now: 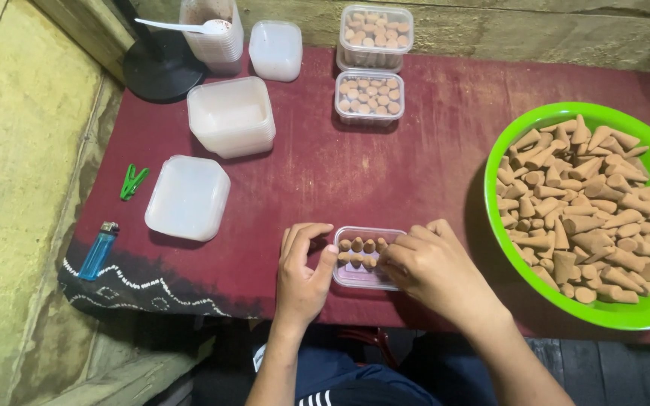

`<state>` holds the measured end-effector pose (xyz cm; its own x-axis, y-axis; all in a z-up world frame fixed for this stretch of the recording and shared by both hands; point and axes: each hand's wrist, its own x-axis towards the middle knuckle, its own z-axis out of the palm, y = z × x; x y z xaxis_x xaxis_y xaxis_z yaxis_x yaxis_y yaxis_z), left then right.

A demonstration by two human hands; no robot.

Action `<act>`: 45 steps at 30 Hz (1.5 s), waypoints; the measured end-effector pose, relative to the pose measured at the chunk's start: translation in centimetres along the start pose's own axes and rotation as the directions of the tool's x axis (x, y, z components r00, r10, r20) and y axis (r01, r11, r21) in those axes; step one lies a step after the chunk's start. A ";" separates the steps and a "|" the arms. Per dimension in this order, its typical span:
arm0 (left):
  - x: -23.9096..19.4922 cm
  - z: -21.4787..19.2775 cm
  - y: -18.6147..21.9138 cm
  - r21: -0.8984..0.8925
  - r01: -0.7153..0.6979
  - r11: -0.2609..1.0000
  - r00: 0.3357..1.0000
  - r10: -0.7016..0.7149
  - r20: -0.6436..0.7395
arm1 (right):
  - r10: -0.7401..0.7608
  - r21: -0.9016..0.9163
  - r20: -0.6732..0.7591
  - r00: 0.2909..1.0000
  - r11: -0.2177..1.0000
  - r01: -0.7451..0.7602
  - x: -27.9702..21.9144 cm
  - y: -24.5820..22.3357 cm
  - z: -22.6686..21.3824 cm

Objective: A person is seen picking up incense cones from a large green bowl and placing them into small, clear plastic containers on a red table.

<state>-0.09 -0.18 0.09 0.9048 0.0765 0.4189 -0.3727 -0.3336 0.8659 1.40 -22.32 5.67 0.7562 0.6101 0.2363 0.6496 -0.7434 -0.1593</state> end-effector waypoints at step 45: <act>-0.2 0.3 -0.3 0.048 -0.012 0.999 0.997 0.016 -0.070 | 0.583 0.778 -0.292 0.758 0.606 -0.166 -6.8 -1.1 4.7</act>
<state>-0.13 -0.42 -0.33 0.8821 0.1372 0.4507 -0.3735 -0.3792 0.8466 -4.11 -24.34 -0.28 0.9292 -0.0514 0.3661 0.3286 -0.3388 -0.8816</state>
